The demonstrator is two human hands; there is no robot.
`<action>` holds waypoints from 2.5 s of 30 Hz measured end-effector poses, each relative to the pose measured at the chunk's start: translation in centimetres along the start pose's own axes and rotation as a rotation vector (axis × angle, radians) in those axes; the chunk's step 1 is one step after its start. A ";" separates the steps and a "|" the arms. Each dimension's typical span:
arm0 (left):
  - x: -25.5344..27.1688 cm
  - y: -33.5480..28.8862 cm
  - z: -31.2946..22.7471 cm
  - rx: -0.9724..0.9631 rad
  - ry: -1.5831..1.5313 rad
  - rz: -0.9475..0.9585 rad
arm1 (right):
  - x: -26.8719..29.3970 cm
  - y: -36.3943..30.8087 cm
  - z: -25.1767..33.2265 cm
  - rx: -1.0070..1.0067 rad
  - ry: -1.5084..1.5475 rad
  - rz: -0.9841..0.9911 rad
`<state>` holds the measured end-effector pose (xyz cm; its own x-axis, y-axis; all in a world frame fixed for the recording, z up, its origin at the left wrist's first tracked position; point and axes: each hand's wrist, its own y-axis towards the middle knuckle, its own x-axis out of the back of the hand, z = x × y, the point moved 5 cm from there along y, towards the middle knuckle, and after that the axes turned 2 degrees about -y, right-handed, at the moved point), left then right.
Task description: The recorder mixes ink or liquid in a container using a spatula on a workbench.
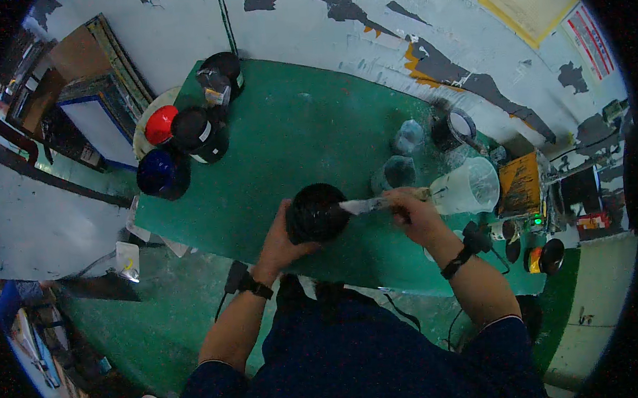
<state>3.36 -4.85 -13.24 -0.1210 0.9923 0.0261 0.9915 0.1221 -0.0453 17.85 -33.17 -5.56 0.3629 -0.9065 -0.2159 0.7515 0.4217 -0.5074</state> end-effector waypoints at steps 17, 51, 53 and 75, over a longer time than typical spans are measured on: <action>-5.0 -1.5 -1.0 -0.087 0.188 -0.509 | -4.6 -0.1 -0.5 -0.011 -0.420 0.156; 1.2 -0.1 0.8 0.000 -0.004 0.043 | -7.2 -0.8 3.6 0.503 -0.805 0.187; 1.5 -0.5 1.3 -0.003 0.009 0.039 | -8.8 -0.8 4.1 0.555 -0.914 0.256; 1.8 -0.8 0.0 0.046 -0.069 0.030 | -9.8 -0.6 3.4 0.303 -0.793 0.217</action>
<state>2.39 -3.20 -13.16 -0.0957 0.9944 -0.0443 0.9917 0.0913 -0.0908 15.69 -24.50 -0.28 0.7062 -0.5708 0.4190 0.6947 0.6729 -0.2543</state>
